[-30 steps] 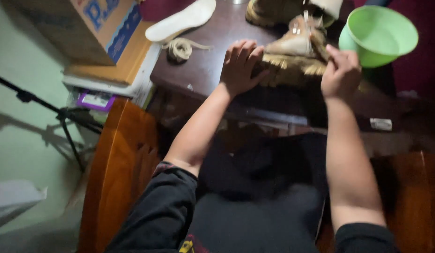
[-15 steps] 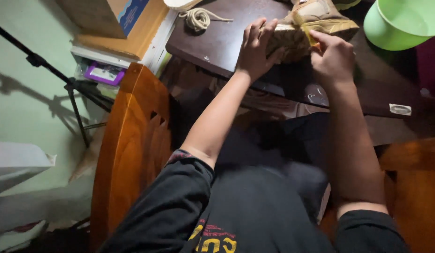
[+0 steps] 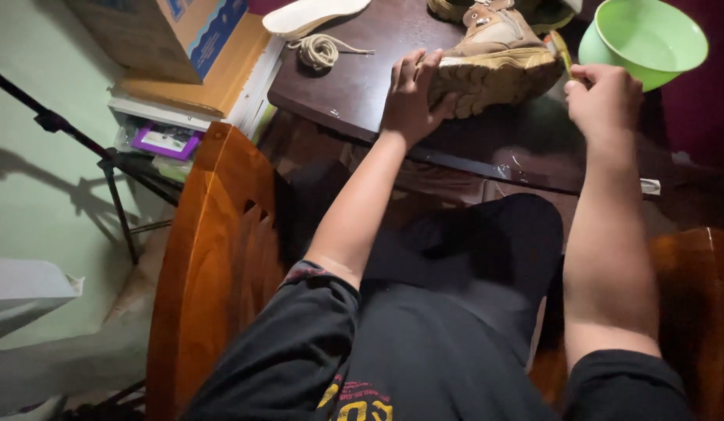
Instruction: Cleaning the exterior and sole of a tan boot using a toothbrush and cleaning solution.
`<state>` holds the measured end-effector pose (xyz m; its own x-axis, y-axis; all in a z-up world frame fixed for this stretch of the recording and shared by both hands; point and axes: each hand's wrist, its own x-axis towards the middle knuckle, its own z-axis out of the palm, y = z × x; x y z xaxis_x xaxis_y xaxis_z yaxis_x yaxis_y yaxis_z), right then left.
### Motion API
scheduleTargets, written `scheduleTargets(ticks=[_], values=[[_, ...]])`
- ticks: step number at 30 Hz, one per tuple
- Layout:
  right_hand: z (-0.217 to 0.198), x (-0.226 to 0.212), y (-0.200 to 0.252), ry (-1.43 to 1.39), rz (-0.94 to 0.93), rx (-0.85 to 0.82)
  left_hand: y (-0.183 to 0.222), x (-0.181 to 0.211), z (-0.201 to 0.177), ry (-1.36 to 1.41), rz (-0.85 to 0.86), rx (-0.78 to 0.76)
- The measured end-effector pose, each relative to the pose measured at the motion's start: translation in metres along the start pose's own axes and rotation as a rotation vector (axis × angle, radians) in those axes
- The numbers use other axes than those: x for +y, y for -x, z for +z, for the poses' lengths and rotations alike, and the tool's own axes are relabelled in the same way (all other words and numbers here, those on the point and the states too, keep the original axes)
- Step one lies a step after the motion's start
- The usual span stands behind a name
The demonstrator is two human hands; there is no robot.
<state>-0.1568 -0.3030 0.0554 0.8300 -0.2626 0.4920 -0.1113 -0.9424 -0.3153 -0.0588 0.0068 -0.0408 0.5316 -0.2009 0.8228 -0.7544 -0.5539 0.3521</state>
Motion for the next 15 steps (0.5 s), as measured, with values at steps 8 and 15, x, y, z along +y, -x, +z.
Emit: scheduleTargets(ticks=[8, 15], values=[[-0.044, -0.138, 0.055, -0.456, -0.035, -0.363, -0.002, -0.03, 0.018, 0.33, -0.239, 0.003], [-0.012, -0.054, 0.042, -0.162, -0.01, -0.087, -0.005, -0.033, 0.017, 0.383, -0.14, 0.053]])
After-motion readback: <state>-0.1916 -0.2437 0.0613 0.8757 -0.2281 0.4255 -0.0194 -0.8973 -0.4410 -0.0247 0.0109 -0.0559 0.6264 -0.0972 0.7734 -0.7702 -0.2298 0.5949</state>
